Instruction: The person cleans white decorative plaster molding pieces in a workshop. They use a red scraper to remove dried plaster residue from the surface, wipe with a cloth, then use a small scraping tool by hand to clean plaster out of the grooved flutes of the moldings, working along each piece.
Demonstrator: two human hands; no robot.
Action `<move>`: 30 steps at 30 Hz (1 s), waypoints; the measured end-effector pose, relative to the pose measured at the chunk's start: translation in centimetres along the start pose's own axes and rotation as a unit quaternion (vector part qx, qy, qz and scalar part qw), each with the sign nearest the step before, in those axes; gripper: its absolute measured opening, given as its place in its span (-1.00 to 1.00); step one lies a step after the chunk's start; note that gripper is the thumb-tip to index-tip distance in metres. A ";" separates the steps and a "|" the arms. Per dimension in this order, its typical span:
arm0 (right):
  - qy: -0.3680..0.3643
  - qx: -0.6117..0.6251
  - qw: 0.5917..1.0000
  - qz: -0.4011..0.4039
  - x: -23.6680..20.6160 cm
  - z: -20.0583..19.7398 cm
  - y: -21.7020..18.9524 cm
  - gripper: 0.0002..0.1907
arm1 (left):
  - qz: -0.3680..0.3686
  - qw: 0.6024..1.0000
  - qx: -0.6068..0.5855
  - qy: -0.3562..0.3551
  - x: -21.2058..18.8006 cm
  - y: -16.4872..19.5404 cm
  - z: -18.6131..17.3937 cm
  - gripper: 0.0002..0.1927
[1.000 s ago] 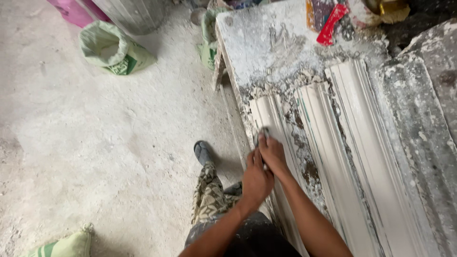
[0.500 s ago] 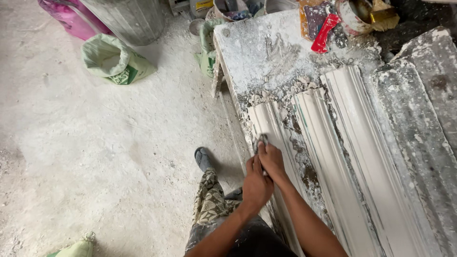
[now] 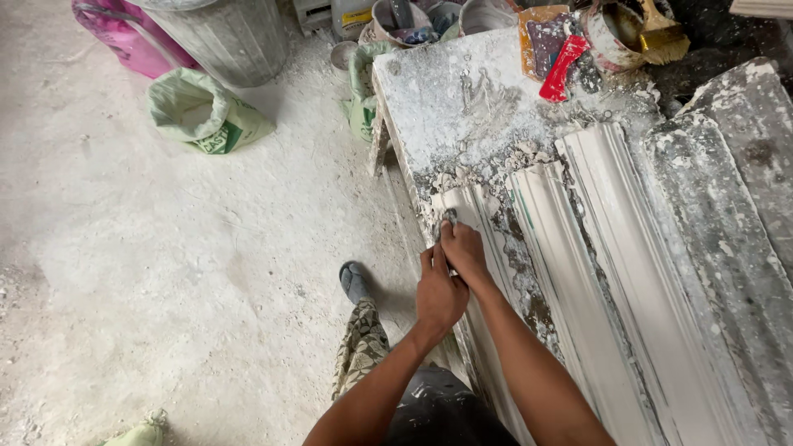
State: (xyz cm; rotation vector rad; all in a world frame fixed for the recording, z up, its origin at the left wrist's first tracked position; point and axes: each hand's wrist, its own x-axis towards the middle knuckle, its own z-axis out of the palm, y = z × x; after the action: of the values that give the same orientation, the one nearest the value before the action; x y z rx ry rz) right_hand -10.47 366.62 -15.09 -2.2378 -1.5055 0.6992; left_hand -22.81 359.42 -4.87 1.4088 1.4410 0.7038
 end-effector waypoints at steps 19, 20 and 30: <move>-0.031 0.005 0.999 0.036 1.2 -0.5 -1.1 -0.44 | -0.024 0.999 0.008 -0.033 2.2 0.2 -0.7 -0.29; -0.028 0.000 0.999 0.017 1.5 -0.5 -1.3 -0.43 | -0.019 1.000 0.005 -0.017 2.2 0.2 -0.7 -0.31; 0.002 -0.027 0.999 -0.030 3.3 1.4 0.3 -0.41 | -0.007 1.000 0.017 -0.008 3.3 0.6 -1.2 -0.31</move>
State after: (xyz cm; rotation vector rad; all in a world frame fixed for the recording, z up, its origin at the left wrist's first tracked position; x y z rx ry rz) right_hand -10.01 369.56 -17.10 -2.2226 -1.6000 0.6419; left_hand -23.21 362.92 -4.65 1.4266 1.4549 0.6604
